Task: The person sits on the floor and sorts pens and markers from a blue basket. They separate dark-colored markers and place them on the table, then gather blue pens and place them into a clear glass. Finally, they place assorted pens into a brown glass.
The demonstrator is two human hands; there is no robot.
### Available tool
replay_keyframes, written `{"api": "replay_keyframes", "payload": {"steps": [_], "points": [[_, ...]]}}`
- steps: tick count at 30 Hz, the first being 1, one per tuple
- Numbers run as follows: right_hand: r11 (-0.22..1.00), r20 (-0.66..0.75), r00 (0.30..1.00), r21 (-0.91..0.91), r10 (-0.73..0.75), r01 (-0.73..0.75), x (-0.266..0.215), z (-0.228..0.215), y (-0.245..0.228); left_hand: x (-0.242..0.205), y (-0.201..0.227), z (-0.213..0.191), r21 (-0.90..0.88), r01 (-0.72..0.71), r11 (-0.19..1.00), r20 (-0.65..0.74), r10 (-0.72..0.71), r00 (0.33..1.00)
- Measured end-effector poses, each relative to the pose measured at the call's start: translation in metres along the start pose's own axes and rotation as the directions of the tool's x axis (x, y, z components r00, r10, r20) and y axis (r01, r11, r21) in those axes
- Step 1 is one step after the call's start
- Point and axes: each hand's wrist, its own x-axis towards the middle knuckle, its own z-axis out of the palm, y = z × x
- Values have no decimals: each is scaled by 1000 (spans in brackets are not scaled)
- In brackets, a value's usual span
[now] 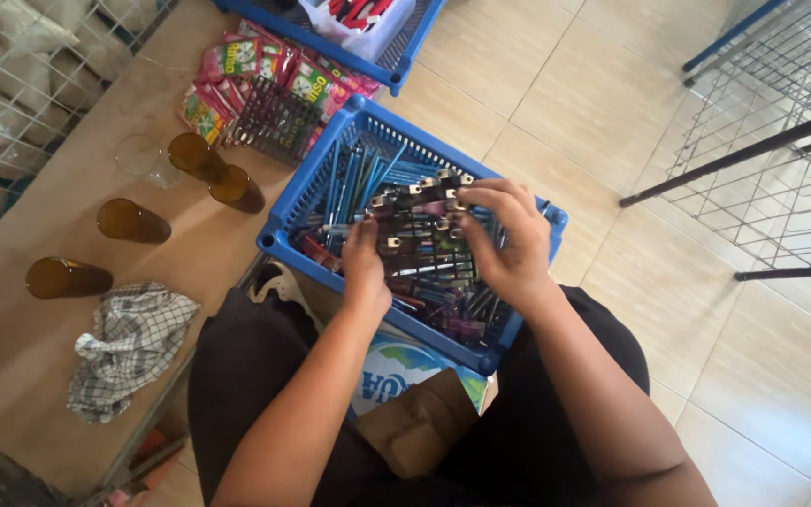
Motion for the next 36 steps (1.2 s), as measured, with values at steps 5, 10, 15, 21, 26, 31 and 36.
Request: {"api": "replay_keyframes", "payload": {"steps": [5, 10, 15, 21, 26, 31, 36], "points": [[995, 161, 986, -93, -32, 48, 9, 5, -4, -6, -4, 5, 0, 36, 999, 17, -36, 999], [989, 183, 982, -128, -45, 70, 4, 13, 4, -11, -1, 7, 4, 48, 999, 19, -48, 999], [993, 144, 988, -96, -57, 71, 6, 19, 10, -14, 5, 11, -4, 31, 1000, 34, -30, 999], [984, 164, 983, -148, -79, 103, 2, 28, 7, -15, 8, 10, -42, 89, 995, 22, -88, 996], [981, 170, 981, -153, -92, 119, 3, 31, 5, -17, 11, 8, -87, 32, 996, 86, -25, 996], [986, 144, 985, -126, -91, 109, 2, 31, 5, -16, 14, 7, -63, 81, 995, 34, -79, 996], [991, -107, 991, 122, 76, -63, -3, 22, 18, -12, 13, 3, -29, 14, 999, 28, -13, 1000]]}}
